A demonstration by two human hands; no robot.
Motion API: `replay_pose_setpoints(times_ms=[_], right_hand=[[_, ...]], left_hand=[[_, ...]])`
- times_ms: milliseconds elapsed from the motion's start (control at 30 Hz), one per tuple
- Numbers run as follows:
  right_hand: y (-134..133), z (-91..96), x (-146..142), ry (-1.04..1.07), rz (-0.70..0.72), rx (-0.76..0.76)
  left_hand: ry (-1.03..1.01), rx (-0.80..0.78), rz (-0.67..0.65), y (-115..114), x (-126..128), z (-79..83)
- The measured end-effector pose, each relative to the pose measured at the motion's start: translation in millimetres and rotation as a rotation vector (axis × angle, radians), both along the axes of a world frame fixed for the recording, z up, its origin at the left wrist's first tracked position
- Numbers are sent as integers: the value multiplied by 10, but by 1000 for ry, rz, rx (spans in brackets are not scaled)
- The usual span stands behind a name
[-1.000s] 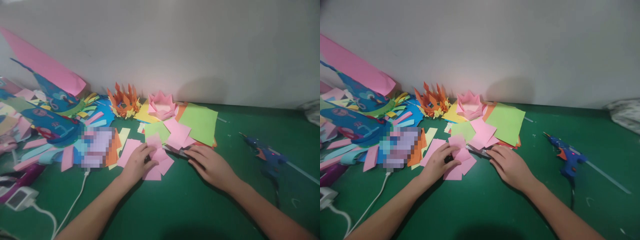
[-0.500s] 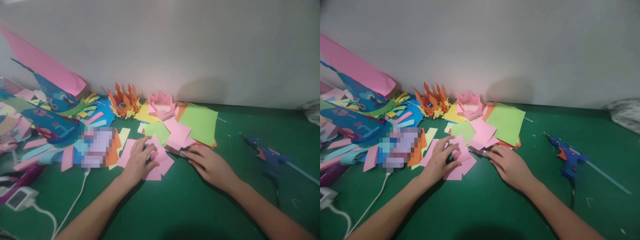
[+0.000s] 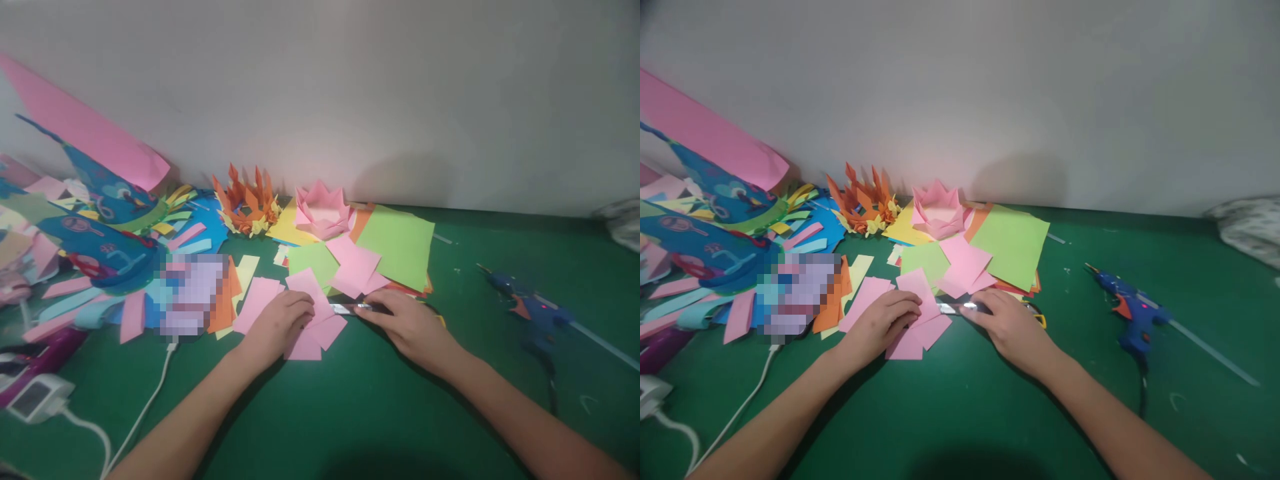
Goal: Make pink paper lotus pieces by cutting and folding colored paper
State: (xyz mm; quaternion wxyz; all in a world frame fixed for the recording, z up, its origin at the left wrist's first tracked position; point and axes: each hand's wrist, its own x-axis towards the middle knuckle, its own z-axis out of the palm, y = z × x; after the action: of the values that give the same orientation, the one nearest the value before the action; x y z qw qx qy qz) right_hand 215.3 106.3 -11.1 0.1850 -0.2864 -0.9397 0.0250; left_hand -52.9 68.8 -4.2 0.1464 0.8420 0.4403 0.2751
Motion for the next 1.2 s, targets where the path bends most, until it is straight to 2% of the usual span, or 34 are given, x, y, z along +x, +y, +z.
replay_pose_setpoints(times_ms=[200, 467, 1200], right_hand=[[2, 34, -24, 26, 15, 29], [20, -8, 26, 49, 41, -73], [-23, 11, -6, 2, 71, -107]], left_hand=[[-5, -63, -11, 11, -38, 4], [40, -27, -52, 10, -75, 51], [51, -105, -39, 12, -98, 56]])
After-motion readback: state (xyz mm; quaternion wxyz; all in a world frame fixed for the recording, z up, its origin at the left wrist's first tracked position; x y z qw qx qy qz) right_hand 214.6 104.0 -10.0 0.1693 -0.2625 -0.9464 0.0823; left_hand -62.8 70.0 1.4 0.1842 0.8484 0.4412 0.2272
